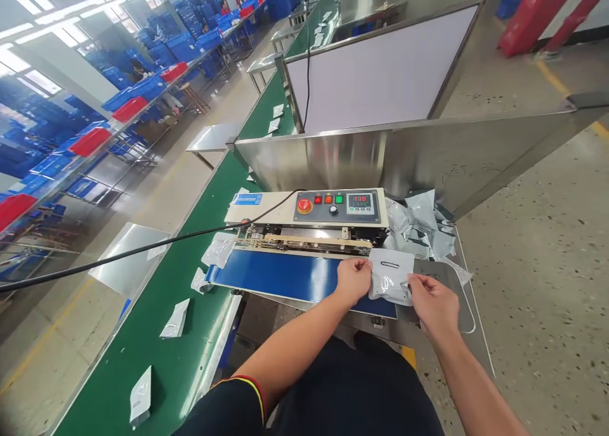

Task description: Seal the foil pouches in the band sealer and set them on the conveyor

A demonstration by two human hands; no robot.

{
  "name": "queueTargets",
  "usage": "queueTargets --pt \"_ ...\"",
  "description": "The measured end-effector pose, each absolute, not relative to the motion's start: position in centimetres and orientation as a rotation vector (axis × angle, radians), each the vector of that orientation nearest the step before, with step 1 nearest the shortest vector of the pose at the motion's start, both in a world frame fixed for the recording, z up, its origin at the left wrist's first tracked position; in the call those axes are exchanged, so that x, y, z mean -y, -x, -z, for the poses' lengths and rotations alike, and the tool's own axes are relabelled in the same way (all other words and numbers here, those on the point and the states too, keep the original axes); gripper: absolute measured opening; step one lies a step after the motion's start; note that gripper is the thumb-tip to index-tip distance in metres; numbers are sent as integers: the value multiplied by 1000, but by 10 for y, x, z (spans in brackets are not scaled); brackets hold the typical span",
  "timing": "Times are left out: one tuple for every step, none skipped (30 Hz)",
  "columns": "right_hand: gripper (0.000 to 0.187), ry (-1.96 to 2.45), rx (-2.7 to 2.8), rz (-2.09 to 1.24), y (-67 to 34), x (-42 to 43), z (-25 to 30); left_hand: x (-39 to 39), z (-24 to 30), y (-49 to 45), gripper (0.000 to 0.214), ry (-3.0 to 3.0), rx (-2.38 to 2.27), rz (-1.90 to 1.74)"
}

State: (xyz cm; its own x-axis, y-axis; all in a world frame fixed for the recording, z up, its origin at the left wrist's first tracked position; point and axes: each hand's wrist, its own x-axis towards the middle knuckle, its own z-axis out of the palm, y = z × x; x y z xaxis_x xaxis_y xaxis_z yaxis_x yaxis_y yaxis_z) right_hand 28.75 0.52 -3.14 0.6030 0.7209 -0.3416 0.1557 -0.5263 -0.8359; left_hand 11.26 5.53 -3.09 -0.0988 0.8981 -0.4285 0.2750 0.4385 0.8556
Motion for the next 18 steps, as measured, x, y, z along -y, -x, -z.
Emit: queueTargets --pt "43 2013 616 -926 -289 -10 33 -59 35 -117 15 -996 -1644 -726" --pt "42 2006 557 -966 -289 -15 34 -62 38 -119 14 -960 -1653 -725" --pt "41 2008 527 -1002 -287 -20 34 -65 41 -119 14 -935 -1662 -728" --pt "40 2014 531 -1034 -283 -25 33 -67 43 -117 13 -915 -1673 -733" --pt "38 2022 546 -1067 -279 -30 31 -68 45 -114 12 -895 -1689 -739" --pt "36 2023 560 -1104 -274 -33 29 -69 46 -109 12 -872 -1705 -745" --pt "33 2011 565 -1149 -270 -36 27 -70 47 -104 12 -848 -1719 -752" --pt "32 1985 567 -1204 -267 -38 24 -70 48 -97 13 -823 -1726 -761" --pt "30 1954 573 -1259 -265 -38 21 -68 48 -90 14 -802 -1726 -772" --pt "30 1933 590 -1305 -265 -37 19 -66 49 -82 15 -787 -1715 -788" --pt "31 1942 621 -1333 -265 -35 18 -63 50 -72 15 -771 -1700 -814" --pt "33 1971 674 -1338 -265 -33 17 -59 50 -61 16 -750 -1678 -848" --pt "35 2015 745 -1311 -263 -30 17 -53 50 -48 17 -715 -1655 -890" --pt "38 2055 836 -1275 -259 -28 18 -46 49 -32 18 -664 -1636 -942" --pt "41 2071 948 -1253 -251 -26 19 -38 48 -15 20 -600 -1624 -1005" --pt "44 2047 1082 -1261 -238 -26 21 -29 45 5 22 -527 -1623 -1078" --pt "48 1981 1233 -1296 -220 -26 21 -17 41 27 24 -451 -1635 -1161" --pt "51 1883 1399 -1355 -196 -28 20 -5 37 50 27 -375 -1661 -1252"
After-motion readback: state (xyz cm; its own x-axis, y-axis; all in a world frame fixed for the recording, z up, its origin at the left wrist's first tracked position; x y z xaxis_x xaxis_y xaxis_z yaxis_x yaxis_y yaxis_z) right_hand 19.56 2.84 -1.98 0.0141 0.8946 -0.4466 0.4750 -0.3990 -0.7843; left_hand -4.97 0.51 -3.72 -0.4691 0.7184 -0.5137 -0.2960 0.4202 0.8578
